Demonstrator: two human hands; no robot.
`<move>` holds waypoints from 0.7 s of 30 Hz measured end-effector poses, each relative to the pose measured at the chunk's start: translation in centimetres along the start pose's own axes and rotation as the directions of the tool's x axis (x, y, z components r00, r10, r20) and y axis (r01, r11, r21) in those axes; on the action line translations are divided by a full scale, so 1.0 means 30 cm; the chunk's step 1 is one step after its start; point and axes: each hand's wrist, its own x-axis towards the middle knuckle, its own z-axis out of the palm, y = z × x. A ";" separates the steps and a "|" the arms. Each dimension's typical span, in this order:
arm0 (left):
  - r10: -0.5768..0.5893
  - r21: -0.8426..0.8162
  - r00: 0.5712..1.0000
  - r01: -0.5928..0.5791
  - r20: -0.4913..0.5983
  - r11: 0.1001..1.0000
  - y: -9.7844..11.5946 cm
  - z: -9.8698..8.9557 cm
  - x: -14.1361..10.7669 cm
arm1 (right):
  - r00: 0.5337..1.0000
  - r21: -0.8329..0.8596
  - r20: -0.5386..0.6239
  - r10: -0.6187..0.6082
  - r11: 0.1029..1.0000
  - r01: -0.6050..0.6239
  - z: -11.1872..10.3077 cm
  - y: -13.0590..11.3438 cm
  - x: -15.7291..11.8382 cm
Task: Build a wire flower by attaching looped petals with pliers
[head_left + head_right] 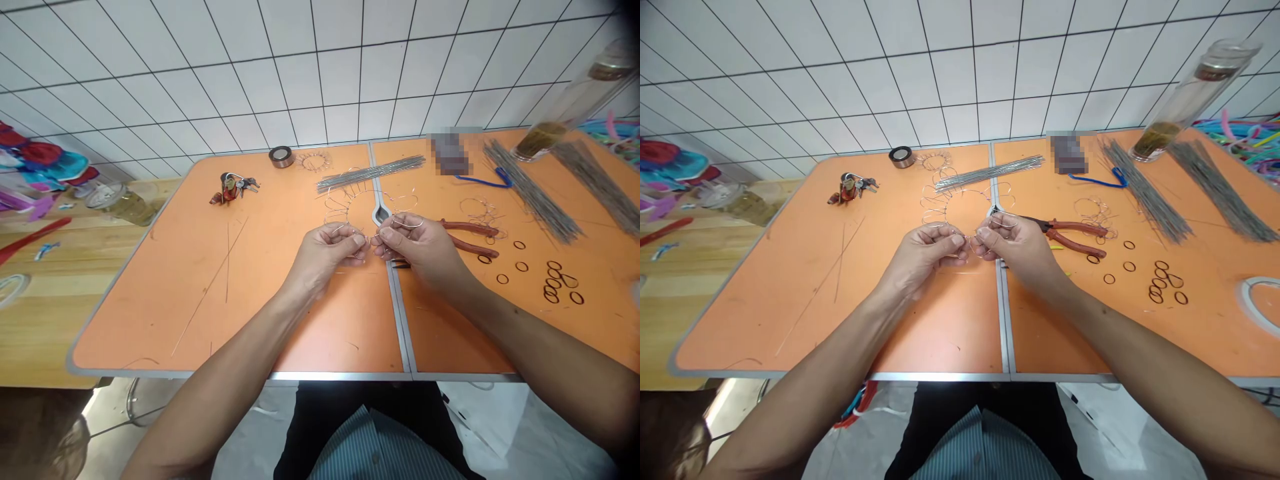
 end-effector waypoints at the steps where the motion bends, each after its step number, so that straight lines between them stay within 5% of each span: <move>1: -0.006 0.006 1.000 0.006 -0.010 1.000 -0.001 0.002 -0.001 | 1.000 -0.030 -0.009 -0.021 0.999 0.020 0.005 -0.002 -0.002; 12: -0.143 -0.114 0.989 0.140 -0.022 0.984 0.005 0.000 -0.001 | 0.959 -0.306 -0.079 -0.272 0.922 0.236 0.039 -0.015 -0.022; 18: -0.030 -0.046 0.999 0.029 -0.019 0.998 0.007 -0.006 -0.004 | 0.999 -0.109 -0.047 0.026 0.994 -0.031 0.018 -0.034 -0.026; 21: -0.034 -0.080 0.999 0.031 -0.031 0.996 0.009 -0.008 -0.001 | 0.998 -0.096 -0.052 0.022 0.995 -0.026 0.011 -0.032 -0.020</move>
